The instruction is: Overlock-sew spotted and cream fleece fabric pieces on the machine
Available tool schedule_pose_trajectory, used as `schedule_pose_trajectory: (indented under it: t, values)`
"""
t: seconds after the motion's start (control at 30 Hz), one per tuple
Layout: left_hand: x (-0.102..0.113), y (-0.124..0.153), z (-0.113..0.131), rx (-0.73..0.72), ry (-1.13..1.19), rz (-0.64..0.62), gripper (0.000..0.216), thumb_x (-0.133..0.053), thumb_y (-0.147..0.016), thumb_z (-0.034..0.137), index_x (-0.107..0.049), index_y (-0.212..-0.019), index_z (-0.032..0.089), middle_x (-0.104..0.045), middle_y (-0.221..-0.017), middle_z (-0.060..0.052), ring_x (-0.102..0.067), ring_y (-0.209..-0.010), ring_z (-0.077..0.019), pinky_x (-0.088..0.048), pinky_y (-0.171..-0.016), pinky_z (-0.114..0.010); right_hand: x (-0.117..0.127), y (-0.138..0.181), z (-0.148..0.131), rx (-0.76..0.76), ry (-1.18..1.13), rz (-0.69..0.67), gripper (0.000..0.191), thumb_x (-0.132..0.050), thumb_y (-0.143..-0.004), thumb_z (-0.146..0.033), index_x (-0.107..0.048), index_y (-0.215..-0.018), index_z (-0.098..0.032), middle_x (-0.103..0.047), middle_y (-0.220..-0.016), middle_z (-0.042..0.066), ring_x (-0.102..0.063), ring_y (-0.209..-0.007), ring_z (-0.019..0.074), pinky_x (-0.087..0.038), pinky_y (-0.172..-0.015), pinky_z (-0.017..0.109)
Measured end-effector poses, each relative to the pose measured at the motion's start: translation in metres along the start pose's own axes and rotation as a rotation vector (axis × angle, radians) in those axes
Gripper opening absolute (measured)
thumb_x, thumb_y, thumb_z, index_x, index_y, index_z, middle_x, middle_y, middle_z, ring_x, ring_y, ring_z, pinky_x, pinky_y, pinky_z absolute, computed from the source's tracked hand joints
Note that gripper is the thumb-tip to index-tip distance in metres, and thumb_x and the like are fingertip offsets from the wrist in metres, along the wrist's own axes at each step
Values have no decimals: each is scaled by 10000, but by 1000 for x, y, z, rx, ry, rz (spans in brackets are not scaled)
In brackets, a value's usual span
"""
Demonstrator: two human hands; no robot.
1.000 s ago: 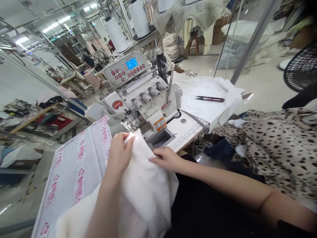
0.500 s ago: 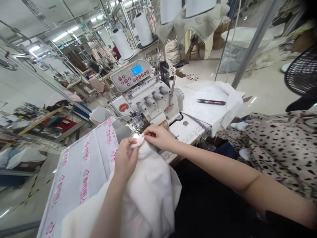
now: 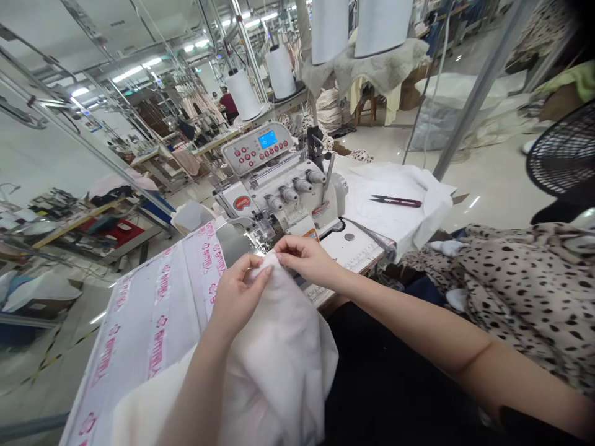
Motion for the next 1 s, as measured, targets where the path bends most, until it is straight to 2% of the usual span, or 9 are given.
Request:
schedule_pose_trajectory:
  t: [0.07, 0.13, 0.3, 0.47, 0.6, 0.8, 0.9, 1.0]
  values:
    - [0, 0, 1, 30, -29, 15, 236, -538, -767, 414, -503, -758, 181, -508, -673, 33, -438, -601, -103, -339, -563, -216, -1, 3, -6, 24, 52, 1, 91, -510, -756, -215, -544, -758, -130, -515, -671, -19, -451, -622, 82, -357, -594, 201]
    - [-1, 0, 1, 50, -2, 29, 228, -556, -754, 398, -487, -764, 181, -494, -661, 39, -430, -594, -99, -332, -553, -208, -1, 6, -9, 46, 105, 17, 85, -506, -761, -204, -547, -760, -130, -524, -672, -19, -455, -621, 81, -353, -587, 197]
    - [-1, 0, 1, 102, 159, 5, 306, -579, -732, 392, -507, -946, 186, -561, -786, 6, -494, -667, -124, -373, -583, -219, -1, 9, -12, 84, 177, 15, 89, -492, -777, -200, -553, -770, -135, -537, -684, -18, -460, -634, 84, -358, -594, 202]
    - [0, 0, 3, 124, 108, -23, 225, -574, -731, 397, -561, -777, 177, -539, -678, 26, -458, -610, -113, -346, -559, -212, 1, 11, -16, 63, 137, -29, 123, -488, -779, -214, -566, -832, -135, -564, -753, 3, -501, -699, 99, -388, -632, 210]
    - [-1, 0, 2, 123, 112, -6, 197, -587, -720, 369, -552, -760, 180, -524, -659, 39, -445, -599, -103, -339, -559, -206, 2, 10, -18, 26, 92, -69, 147, -537, -759, -251, -566, -850, -140, -569, -767, 8, -519, -717, 106, -411, -651, 215]
    - [-2, 0, 2, 86, 98, -10, 217, -600, -711, 374, -555, -804, 184, -548, -727, 33, -470, -653, -114, -358, -608, -218, 3, 4, -15, 50, 187, -8, 77, -538, -743, -204, -558, -733, -130, -526, -633, -23, -471, -596, 78, -368, -568, 196]
    - [-3, 1, -1, 72, 45, 12, 248, -514, -778, 426, -558, -833, 188, -542, -714, 26, -466, -647, -119, -352, -597, -227, 4, 0, -7, 57, 222, 17, 99, -537, -750, -226, -557, -734, -131, -533, -636, -23, -474, -596, 78, -368, -568, 194]
    - [-8, 0, -5, 90, -56, 58, 240, -432, -825, 392, -550, -852, 185, -547, -705, 15, -470, -634, -132, -349, -593, -244, 6, -6, 5, 9, 264, 42, 104, -540, -736, -232, -559, -722, -131, -532, -622, -24, -471, -582, 77, -363, -550, 191]
Point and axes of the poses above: each hand's wrist, its own y-axis away from the middle knuckle, its own x-axis out of the back of the hand, z = x × y, the point moved 2 cm from there along -y, towards the middle knuckle
